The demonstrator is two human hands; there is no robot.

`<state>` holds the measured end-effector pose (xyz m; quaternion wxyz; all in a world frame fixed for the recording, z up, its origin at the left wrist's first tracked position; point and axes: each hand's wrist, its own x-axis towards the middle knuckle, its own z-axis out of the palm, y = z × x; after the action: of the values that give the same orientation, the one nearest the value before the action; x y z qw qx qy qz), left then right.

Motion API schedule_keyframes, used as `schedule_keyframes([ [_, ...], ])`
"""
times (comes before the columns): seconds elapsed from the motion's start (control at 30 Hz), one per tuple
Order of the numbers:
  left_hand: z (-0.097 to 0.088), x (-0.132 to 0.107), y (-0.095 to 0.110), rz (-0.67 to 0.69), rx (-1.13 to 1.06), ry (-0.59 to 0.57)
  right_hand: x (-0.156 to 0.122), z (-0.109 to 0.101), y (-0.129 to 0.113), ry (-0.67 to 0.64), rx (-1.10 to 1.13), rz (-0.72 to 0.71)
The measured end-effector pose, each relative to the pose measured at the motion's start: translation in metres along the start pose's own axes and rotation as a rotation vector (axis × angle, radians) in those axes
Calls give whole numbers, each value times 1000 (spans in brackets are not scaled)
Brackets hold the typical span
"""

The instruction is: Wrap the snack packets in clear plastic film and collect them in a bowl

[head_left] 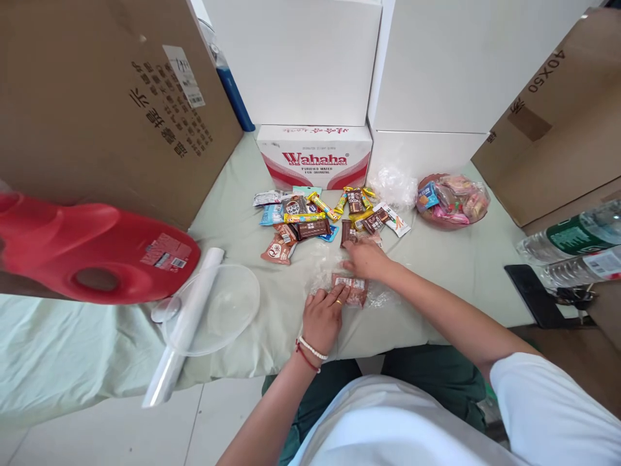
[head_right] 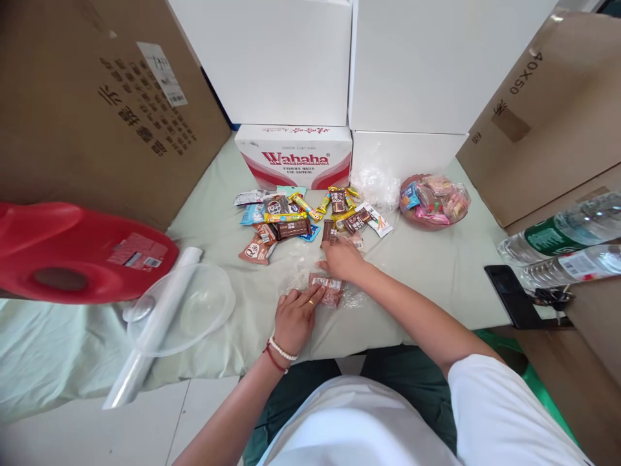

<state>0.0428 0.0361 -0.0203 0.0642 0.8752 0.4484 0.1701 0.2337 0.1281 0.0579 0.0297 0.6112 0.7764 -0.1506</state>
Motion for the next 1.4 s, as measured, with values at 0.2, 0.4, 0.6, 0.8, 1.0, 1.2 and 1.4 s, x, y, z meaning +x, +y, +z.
schedule_keyframes([
  [0.2,-1,-1,0,-3,-11,-32,14,-4,9,-162,229,99],
  [0.4,3,2,-1,-58,-90,-14,-55,13,-23,-55,177,-222],
  [0.6,2,-7,-28,-85,-622,30,-94,58,-29,1,59,-246],
  [0.8,-18,8,-23,-542,-541,483,-92,72,-36,58,-8,-246],
  [1.0,-15,59,-1,-585,-203,178,-91,71,-42,68,-37,-239],
  [1.2,-20,33,-33,-639,-149,-13,-93,65,-36,22,53,-226],
  [1.4,-37,15,-14,-628,-434,177,-90,66,-39,15,122,-248],
])
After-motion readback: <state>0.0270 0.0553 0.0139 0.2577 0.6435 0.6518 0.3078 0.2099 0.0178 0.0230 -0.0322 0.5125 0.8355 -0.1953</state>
